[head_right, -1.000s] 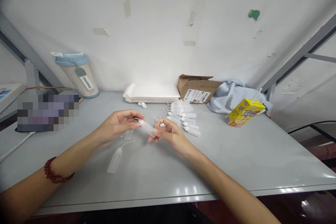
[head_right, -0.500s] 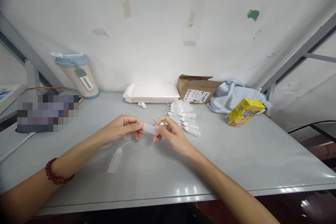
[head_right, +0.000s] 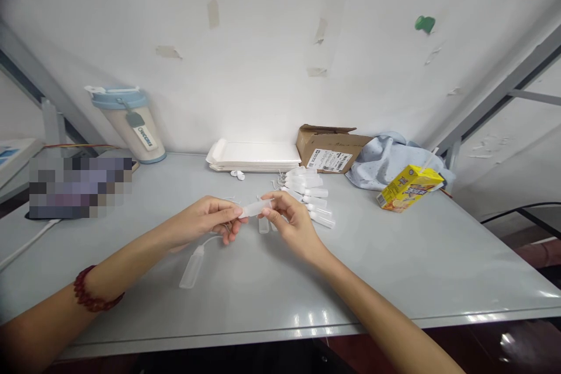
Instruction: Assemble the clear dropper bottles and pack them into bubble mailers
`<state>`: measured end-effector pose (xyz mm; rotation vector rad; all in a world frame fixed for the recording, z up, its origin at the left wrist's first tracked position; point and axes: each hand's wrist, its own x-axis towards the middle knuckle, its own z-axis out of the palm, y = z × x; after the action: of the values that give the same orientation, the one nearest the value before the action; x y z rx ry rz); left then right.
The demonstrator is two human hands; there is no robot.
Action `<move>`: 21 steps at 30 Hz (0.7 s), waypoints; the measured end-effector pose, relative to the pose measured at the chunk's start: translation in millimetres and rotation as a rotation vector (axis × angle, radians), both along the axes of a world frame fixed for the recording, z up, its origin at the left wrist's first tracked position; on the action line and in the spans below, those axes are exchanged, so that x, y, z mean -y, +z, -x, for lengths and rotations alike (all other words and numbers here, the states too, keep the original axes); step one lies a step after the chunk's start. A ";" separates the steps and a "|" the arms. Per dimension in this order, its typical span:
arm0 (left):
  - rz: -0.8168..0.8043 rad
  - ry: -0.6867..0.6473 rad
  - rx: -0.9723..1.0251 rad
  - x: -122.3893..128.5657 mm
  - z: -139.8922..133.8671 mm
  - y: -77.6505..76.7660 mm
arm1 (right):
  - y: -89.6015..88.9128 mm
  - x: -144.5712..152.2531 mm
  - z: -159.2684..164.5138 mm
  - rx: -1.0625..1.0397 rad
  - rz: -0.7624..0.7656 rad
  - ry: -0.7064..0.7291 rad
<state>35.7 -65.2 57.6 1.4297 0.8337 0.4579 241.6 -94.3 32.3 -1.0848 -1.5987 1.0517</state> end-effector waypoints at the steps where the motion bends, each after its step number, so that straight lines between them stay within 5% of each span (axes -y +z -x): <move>1: -0.016 0.003 -0.003 0.1 0.0 -0.7 | 0.1 0.1 -0.2 0.002 -0.001 -0.001; 11: -0.294 0.063 -0.071 4.4 -2.9 -2.4 | 4.2 1.8 -0.8 -0.027 0.036 -0.012; 21: -1.044 0.134 -0.236 11.7 -7.4 -13.2 | 5.2 -0.6 -1.3 -0.041 0.105 -0.018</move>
<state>43.1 -77.0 44.4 2.4259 0.9218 0.9164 242.9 -93.7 37.5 -1.1382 -1.5132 1.1495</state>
